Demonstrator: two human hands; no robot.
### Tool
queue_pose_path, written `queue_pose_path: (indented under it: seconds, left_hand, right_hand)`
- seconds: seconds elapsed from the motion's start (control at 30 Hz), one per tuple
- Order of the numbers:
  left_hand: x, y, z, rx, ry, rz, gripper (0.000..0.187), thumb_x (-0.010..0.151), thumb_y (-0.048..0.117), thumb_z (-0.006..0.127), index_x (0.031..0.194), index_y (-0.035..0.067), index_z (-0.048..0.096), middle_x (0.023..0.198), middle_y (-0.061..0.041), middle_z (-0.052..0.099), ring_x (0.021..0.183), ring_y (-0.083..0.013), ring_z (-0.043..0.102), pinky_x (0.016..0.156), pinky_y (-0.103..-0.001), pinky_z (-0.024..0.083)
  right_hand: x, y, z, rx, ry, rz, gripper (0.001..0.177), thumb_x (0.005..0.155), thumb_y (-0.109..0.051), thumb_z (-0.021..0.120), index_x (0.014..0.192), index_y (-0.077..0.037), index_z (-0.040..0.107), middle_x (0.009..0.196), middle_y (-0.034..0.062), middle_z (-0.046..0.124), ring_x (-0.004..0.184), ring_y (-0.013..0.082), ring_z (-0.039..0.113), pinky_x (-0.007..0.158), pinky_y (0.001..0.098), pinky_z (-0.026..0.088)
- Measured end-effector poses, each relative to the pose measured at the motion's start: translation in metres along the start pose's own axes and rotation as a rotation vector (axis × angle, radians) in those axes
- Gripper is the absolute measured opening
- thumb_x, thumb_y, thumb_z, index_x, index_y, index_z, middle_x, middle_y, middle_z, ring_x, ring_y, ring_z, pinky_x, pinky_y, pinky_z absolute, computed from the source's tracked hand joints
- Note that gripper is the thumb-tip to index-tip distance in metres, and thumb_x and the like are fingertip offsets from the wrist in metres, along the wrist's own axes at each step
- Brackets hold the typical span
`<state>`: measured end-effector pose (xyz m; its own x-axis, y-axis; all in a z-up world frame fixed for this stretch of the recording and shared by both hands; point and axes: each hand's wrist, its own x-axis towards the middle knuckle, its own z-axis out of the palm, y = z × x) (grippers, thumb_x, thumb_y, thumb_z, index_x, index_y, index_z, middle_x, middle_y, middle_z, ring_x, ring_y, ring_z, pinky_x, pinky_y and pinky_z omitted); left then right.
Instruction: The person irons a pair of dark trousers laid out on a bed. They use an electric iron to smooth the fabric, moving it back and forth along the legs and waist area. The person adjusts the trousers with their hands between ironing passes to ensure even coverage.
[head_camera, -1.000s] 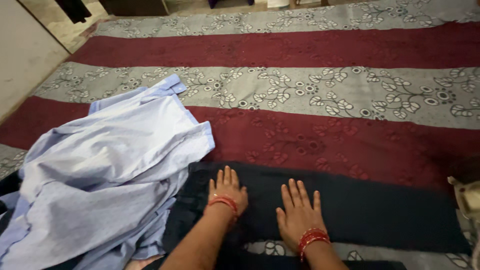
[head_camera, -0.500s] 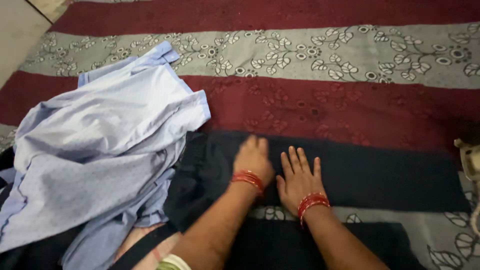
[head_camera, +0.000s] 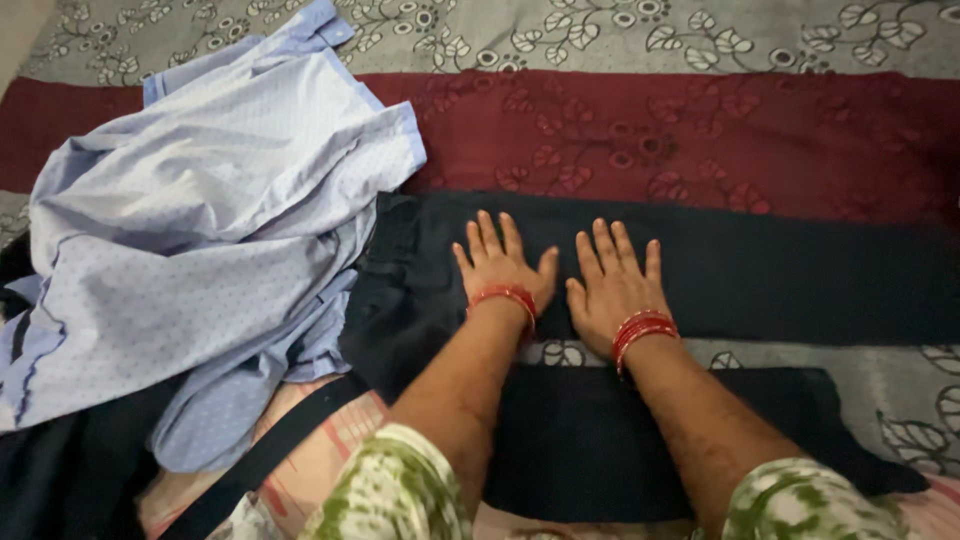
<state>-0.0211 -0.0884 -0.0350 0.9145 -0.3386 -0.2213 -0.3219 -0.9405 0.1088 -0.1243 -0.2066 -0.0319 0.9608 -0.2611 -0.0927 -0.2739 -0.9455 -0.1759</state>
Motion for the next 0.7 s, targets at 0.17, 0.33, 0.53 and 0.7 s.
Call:
queue_pose_path:
  seconds: [0.17, 0.33, 0.53, 0.7]
  left_hand:
    - [0.022, -0.043, -0.026, 0.058, -0.119, -0.13, 0.099, 0.093, 0.072, 0.034, 0.162, 0.007, 0.006, 0.171, -0.013, 0.0, 0.158, -0.0277, 0.0, 0.122, -0.06, -0.002]
    - [0.03, -0.056, -0.026, 0.18, -0.019, -0.072, 0.089, 0.1, 0.061, 0.038, 0.16, 0.0, 0.015, 0.17, -0.017, 0.008, 0.158, -0.0309, 0.006, 0.124, -0.062, 0.0]
    - [-0.009, 0.022, -0.002, -0.005, -0.037, 0.142, 0.079, 0.095, 0.035, 0.047, 0.158, -0.004, 0.02, 0.168, -0.026, 0.01, 0.156, -0.0388, 0.008, 0.123, -0.055, 0.01]
    - [-0.039, 0.033, 0.007, -0.283, -0.016, 0.116, 0.08, 0.098, 0.044, 0.042, 0.157, -0.006, 0.02, 0.168, -0.024, 0.009, 0.158, -0.0362, 0.005, 0.124, -0.053, 0.004]
  right_hand:
    - [-0.001, -0.002, -0.002, -0.01, -0.036, 0.014, 0.07, 0.098, -0.043, 0.033, 0.159, -0.012, 0.02, 0.168, 0.009, 0.01, 0.154, 0.0263, 0.004, 0.121, 0.0569, 0.003]
    - [0.0, -0.002, -0.006, -0.034, -0.074, 0.037, 0.07, 0.098, -0.044, 0.032, 0.159, -0.013, 0.019, 0.169, 0.0086, 0.009, 0.155, 0.0255, 0.003, 0.121, 0.056, 0.002]
    - [0.001, -0.003, -0.004, -0.033, -0.075, 0.028, 0.087, 0.088, -0.048, 0.049, 0.161, -0.015, 0.017, 0.169, 0.0088, 0.007, 0.155, 0.0266, 0.001, 0.12, 0.0572, 0.002]
    - [0.005, 0.001, 0.001, -0.145, -0.046, -0.007, 0.085, 0.088, -0.041, 0.043, 0.164, -0.015, 0.015, 0.171, 0.0108, 0.006, 0.157, 0.0289, 0.0, 0.12, 0.0598, 0.002]
